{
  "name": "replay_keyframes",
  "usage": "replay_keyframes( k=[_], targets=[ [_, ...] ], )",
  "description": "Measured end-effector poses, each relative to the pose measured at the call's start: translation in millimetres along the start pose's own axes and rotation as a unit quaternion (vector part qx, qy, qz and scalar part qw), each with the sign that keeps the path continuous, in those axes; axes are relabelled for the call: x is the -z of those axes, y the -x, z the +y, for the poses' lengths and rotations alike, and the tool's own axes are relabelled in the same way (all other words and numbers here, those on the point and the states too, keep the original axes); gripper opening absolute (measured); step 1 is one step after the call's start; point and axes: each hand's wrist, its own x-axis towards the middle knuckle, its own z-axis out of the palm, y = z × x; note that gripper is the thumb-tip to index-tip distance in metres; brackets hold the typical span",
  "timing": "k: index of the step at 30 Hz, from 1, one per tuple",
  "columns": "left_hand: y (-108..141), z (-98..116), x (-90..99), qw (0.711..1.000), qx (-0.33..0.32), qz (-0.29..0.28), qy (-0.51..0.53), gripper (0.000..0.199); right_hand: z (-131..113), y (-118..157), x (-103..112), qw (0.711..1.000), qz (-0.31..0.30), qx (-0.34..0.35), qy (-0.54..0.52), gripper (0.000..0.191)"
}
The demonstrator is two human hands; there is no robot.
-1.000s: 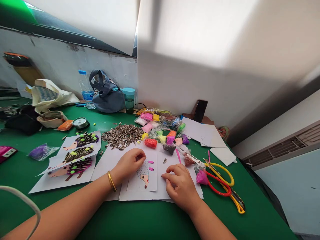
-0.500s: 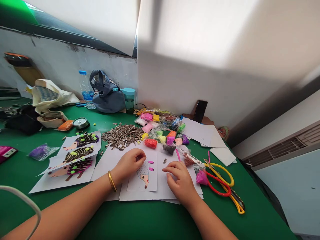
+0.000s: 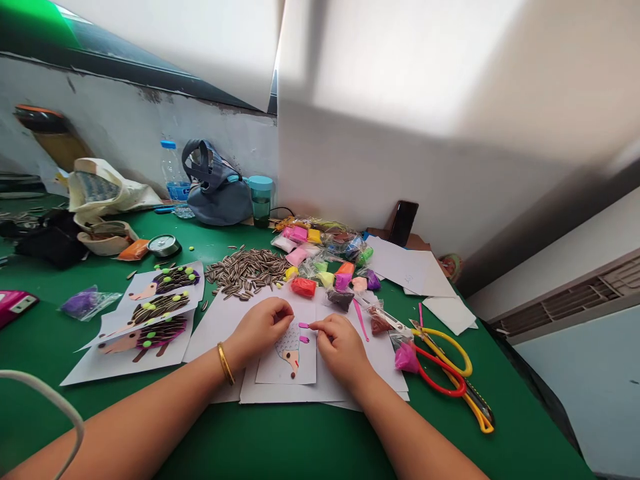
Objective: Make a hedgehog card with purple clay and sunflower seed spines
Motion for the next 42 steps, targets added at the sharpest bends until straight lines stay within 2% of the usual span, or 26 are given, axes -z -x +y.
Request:
replay_keyframes(
  k=[19, 42],
  targets=[
    [1, 1, 0.0, 1.0, 0.004, -0.008, 0.005, 0.009, -9, 0, 0, 0.998, -0.028, -0.022, 0.046, 0.033],
    [0, -1, -0.9, 1.0, -0.001, -0.002, 0.001, 0.009, -10, 2, -2, 0.998, -0.019, -0.001, 0.06, 0.032]
  ],
)
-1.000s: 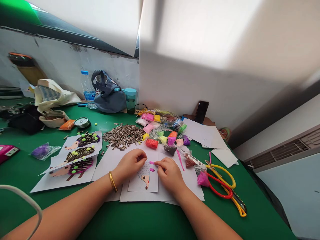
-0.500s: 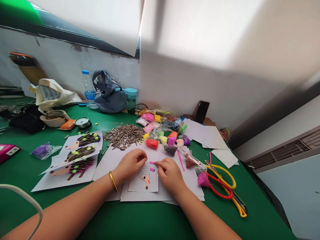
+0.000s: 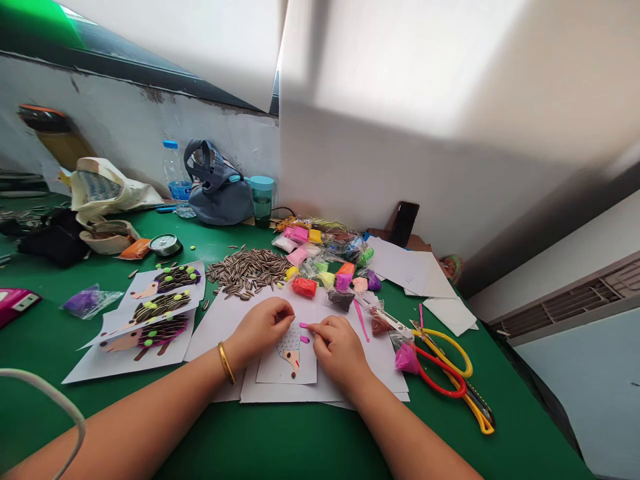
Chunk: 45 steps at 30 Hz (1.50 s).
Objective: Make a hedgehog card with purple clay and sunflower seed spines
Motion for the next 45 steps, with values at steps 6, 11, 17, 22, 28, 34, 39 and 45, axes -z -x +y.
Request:
replay_keyframes(
  k=[6, 11, 17, 22, 28, 34, 39, 45],
  targets=[
    [0.0, 0.8, 0.2, 1.0, 0.0, -0.003, 0.003, 0.009, 5.9, 0.1, 0.8, 1.0, 0.006, -0.009, -0.028, 0.033],
    [0.3, 1.2, 0.6, 1.0, 0.004, -0.003, 0.003, 0.009, 5.6, 0.1, 1.5, 1.0, 0.007, -0.013, -0.026, 0.033],
    [-0.1, 0.8, 0.4, 1.0, -0.001, 0.0, -0.001, 0.009, 2.0, -0.1, 1.8, 1.0, -0.005, -0.012, -0.009, 0.035],
    [0.6, 0.8, 0.8, 1.0, -0.002, 0.001, -0.004, 0.009, 1.9, 0.8, 1.5, 1.0, -0.007, -0.005, -0.001, 0.034],
    [0.5, 1.5, 1.2, 1.0, -0.002, -0.001, 0.002, 0.009, 5.5, 0.6, 1.7, 1.0, 0.01, -0.011, -0.026, 0.034],
    [0.6, 1.9, 0.9, 1.0, 0.002, -0.001, -0.001, 0.009, 4.6, 0.7, 1.8, 1.0, 0.0, -0.008, -0.01, 0.034],
    [0.3, 1.9, 1.6, 1.0, -0.001, -0.003, -0.002, 0.01, 3.6, 1.5, 2.3, 1.0, 0.001, -0.009, -0.003, 0.033],
    [0.1, 1.8, 0.6, 1.0, -0.002, -0.002, -0.001, 0.01, 3.4, 1.9, 0.8, 1.0, 0.015, 0.011, 0.019, 0.033]
  ],
)
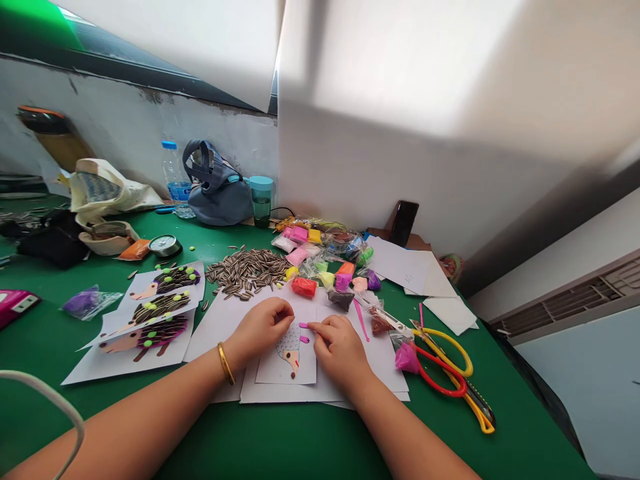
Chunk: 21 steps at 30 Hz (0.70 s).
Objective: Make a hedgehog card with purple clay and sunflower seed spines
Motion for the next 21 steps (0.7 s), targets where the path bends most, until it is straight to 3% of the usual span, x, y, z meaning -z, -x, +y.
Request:
replay_keyframes(
  k=[21],
  targets=[
    [-0.3, -0.9, 0.0, 1.0, 0.001, 0.002, 0.0, 0.009, -0.2, 0.9, 3.1, 1.0, 0.012, 0.006, 0.004, 0.033]
  ],
)
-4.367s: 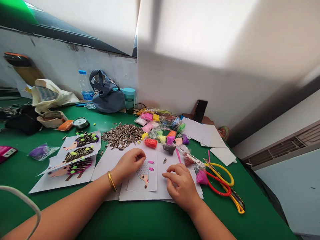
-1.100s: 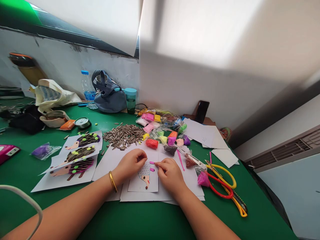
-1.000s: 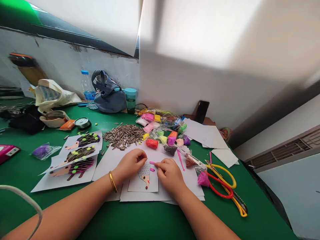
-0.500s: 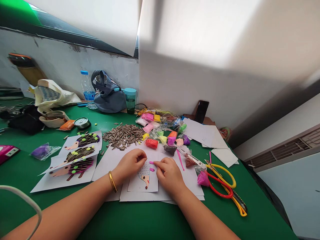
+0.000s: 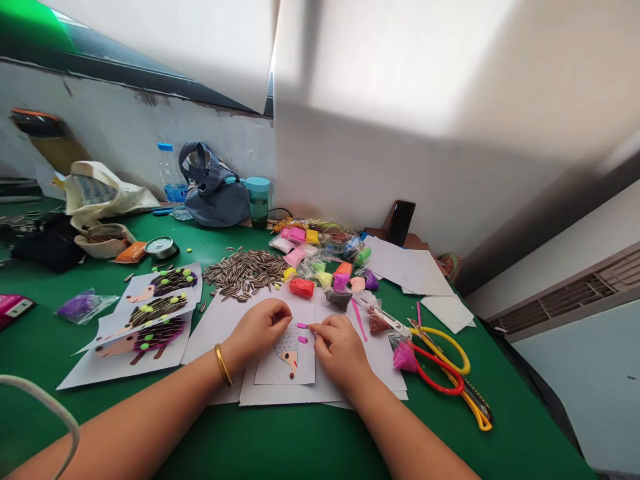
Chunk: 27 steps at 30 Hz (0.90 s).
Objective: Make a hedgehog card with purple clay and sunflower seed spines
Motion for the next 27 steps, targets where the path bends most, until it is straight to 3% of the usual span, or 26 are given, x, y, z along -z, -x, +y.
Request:
replay_keyframes(
  k=[9, 16, 22, 27],
  targets=[
    [0, -1, -0.8, 1.0, -0.001, 0.001, -0.004, 0.009, -2, 2, -1, 1.0, -0.007, 0.018, 0.02, 0.034],
    [-1, -1, 0.7, 1.0, 0.002, -0.002, 0.001, 0.009, 3, 0, 3, 0.999, 0.029, 0.022, 0.024, 0.039],
    [-3, -3, 3.1, 1.0, 0.007, -0.008, 0.028, 0.01, -1, 3, 9, 0.995, 0.002, 0.042, 0.088, 0.038],
    [-9, -8, 5.0, 0.998, 0.004, -0.012, 0.061, 0.01, -7, 9, 13, 0.992, -0.029, 0.107, 0.053, 0.033]
  ],
)
